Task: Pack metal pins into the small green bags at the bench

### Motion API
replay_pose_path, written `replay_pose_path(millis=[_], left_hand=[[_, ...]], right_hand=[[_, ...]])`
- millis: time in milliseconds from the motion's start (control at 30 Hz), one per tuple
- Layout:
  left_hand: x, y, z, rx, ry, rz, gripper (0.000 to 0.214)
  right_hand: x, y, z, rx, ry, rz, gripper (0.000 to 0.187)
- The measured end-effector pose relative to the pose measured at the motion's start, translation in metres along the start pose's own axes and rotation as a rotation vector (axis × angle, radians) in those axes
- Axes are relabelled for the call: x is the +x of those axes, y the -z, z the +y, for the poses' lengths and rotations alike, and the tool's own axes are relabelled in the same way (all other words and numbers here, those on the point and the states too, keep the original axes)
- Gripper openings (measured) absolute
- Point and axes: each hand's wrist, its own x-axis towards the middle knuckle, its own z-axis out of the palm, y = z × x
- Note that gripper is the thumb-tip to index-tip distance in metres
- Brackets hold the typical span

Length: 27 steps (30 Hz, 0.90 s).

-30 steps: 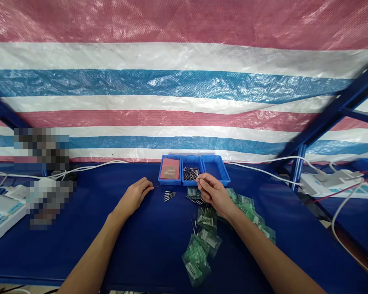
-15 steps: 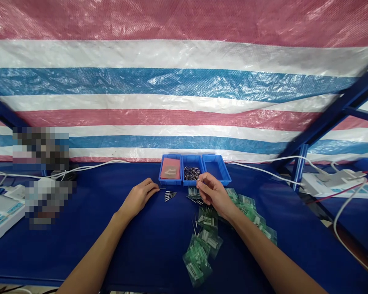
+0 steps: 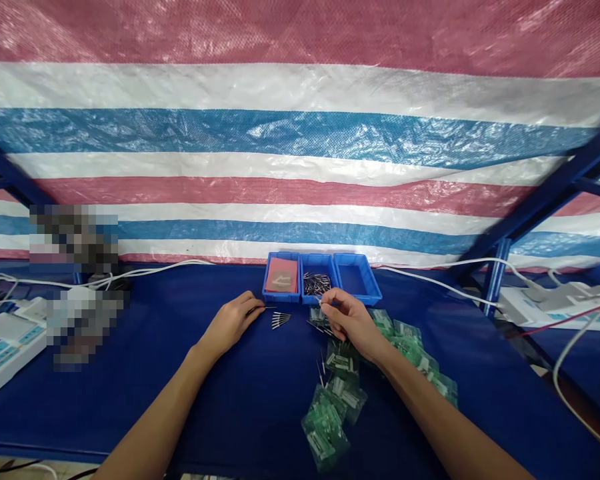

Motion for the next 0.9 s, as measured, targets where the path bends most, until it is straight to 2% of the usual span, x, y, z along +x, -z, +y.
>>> replay_pose_path(millis=[567,900], left_hand=[[0.000,-0.005,-0.001,0.050,0.003,-0.034,0.029],[0.001,-0.004,0.001,0.097,0.030,-0.054,0.029]], right_hand=[[0.003,0.005,0.013,0.044,-0.018,0.029,0.032],[0.002,0.003,0.006,0.056,-0.033,0.038,0.036]])
